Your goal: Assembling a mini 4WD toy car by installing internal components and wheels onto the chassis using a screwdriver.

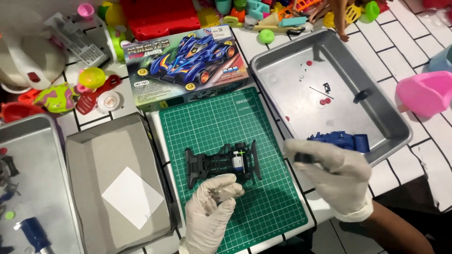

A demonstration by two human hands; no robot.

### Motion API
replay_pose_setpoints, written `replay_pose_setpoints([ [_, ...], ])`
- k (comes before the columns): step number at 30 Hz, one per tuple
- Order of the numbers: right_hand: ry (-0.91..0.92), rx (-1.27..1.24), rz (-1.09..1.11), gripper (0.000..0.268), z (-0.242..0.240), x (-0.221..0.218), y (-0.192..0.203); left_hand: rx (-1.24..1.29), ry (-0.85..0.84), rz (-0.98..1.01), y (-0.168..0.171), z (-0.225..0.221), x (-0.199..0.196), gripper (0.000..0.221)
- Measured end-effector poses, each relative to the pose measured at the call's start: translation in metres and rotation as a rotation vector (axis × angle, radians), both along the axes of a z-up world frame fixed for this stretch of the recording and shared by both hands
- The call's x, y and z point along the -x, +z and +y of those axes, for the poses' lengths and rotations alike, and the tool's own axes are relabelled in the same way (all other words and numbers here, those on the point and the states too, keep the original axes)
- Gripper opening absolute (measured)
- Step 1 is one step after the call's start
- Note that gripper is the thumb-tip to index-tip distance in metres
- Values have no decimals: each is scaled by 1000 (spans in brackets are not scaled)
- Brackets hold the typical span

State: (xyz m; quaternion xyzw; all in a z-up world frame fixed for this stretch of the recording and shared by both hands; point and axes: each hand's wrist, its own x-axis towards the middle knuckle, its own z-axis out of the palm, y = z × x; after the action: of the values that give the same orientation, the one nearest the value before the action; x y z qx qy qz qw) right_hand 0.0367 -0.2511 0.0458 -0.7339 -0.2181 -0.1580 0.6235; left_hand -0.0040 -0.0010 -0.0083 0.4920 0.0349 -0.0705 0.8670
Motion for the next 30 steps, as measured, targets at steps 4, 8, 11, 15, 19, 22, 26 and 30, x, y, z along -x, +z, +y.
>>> replay_pose_setpoints([
  [4,0,-470,333,40,-56,-6,-6,5,0,-3,1,-2,-1,37],
  [8,-405,151,58,22,-56,-21,28,19,3,-28,-3,-3,0,34],
  [11,-527,296,38,16,-68,-25,25,-3,12,-13,-5,-4,0,33],
  [15,-508,510,18,15,-78,-41,27,-24,6,4,-6,-3,1,39],
  [19,-381,553,207,30,-98,-55,18,8,-14,-36,-7,-4,0,44],
  [22,-416,702,334,28,-98,-48,12,-32,-3,15,-8,-6,1,32],
  [26,-109,347,274,27,-49,-12,18,-272,-184,9,3,-4,3,39],
  [30,126,612,-79,29,-7,32,-21,-393,-413,-64,-11,1,8,60],
])
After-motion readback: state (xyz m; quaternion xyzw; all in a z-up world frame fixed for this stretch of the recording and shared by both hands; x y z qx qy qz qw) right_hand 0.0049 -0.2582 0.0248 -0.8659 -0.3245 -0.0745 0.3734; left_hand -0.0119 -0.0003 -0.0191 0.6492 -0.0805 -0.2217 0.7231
